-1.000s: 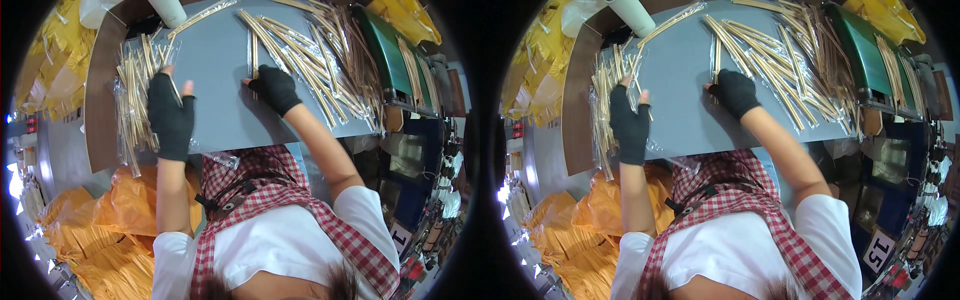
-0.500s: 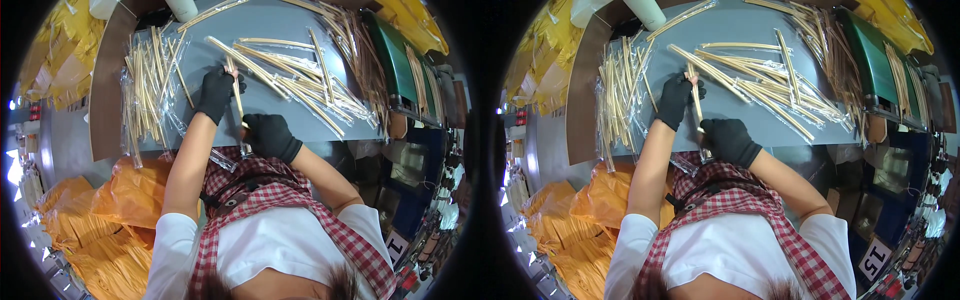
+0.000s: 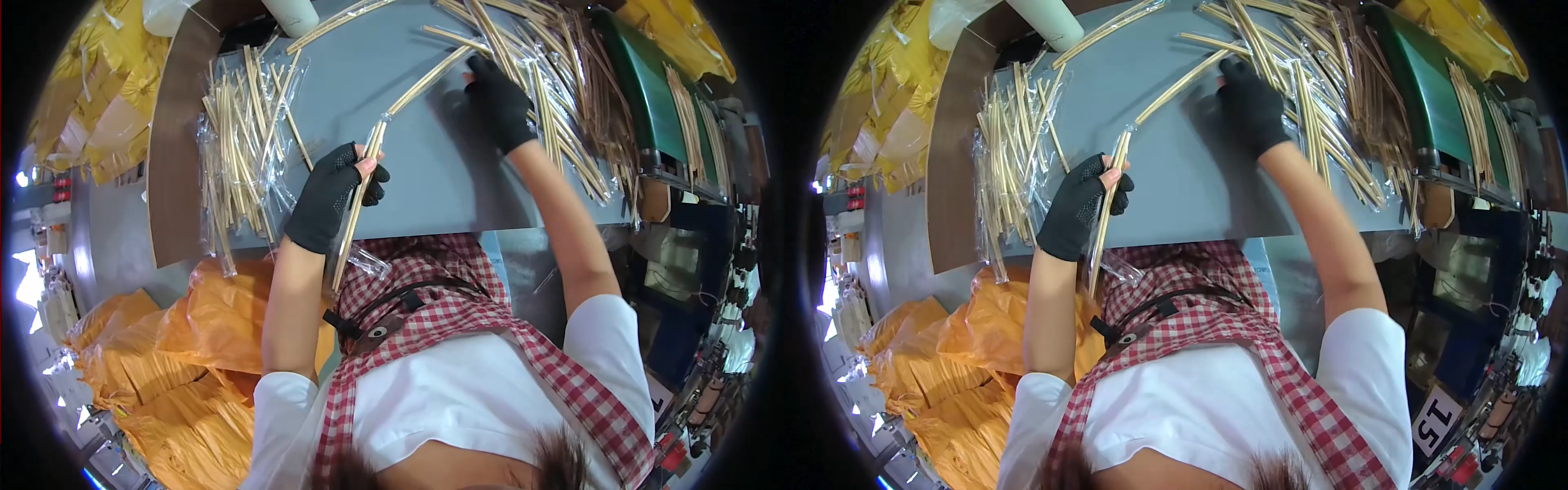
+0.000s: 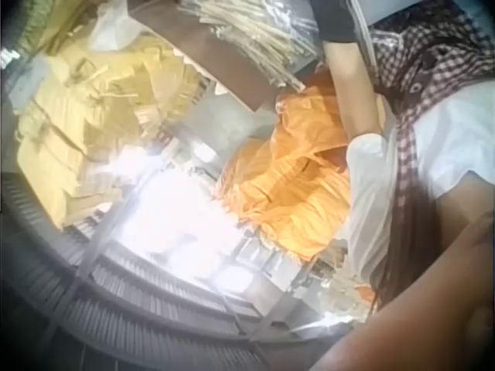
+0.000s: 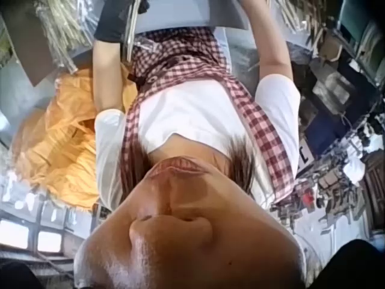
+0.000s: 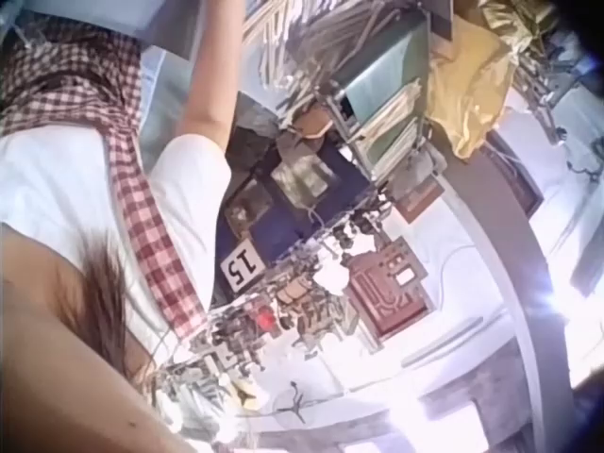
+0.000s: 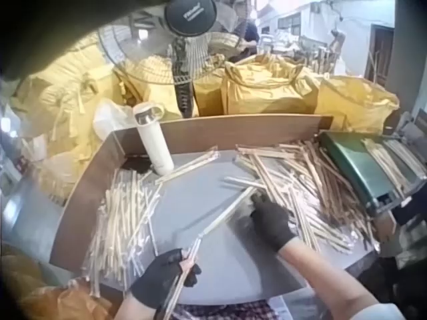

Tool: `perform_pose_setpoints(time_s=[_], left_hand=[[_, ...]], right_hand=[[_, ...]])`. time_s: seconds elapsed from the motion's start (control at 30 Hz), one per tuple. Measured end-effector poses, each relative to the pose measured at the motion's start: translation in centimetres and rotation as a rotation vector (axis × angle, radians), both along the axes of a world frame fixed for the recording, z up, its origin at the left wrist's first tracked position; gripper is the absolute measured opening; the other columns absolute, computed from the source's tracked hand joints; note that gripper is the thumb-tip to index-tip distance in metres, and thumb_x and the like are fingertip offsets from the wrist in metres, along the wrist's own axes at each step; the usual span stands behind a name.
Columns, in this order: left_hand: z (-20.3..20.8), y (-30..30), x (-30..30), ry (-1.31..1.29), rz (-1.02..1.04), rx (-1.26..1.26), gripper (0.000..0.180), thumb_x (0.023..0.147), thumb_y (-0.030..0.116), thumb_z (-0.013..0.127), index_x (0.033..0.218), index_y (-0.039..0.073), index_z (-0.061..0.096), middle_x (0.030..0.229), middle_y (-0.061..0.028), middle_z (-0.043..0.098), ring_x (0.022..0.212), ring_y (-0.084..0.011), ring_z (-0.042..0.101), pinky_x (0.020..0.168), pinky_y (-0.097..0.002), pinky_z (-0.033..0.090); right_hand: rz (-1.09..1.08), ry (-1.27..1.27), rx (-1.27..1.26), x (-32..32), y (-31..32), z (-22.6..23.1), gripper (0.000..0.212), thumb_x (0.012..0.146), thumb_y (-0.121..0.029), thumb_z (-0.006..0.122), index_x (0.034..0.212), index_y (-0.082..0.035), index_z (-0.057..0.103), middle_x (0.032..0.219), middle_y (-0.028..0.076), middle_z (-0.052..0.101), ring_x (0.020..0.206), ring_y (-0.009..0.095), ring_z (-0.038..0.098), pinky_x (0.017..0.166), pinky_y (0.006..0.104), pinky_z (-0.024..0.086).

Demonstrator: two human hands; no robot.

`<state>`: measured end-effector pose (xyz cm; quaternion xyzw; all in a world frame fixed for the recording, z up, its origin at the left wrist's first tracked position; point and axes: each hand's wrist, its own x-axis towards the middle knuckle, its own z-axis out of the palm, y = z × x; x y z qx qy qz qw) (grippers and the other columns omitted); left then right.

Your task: Manual assembly and bundling of thin wooden sticks at a factory workstation.

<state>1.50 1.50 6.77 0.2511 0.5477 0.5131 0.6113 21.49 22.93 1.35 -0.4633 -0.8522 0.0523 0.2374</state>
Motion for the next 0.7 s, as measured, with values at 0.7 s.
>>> perform_pose_setpoints(time_s=[0.7], left_hand=[[1.6, -1.9, 1.5, -0.027, 0.566, 0.188, 0.029, 0.100, 0.026, 0.049, 0.110, 0.000, 0.058, 0.096, -0.0076, 0.066, 0.088, -0.0129, 0.062, 0.080, -0.0269, 0.048]], right_hand=[[0.605, 0.509, -0.789, -4.1, -14.5, 3.4, 0.027, 0.087, -0.029, 0.067, 0.090, -0.003, 0.064, 0.065, 0.011, 0.062, 0.058, 0.023, 0.061, 0.059, 0.0343, 0.048]])
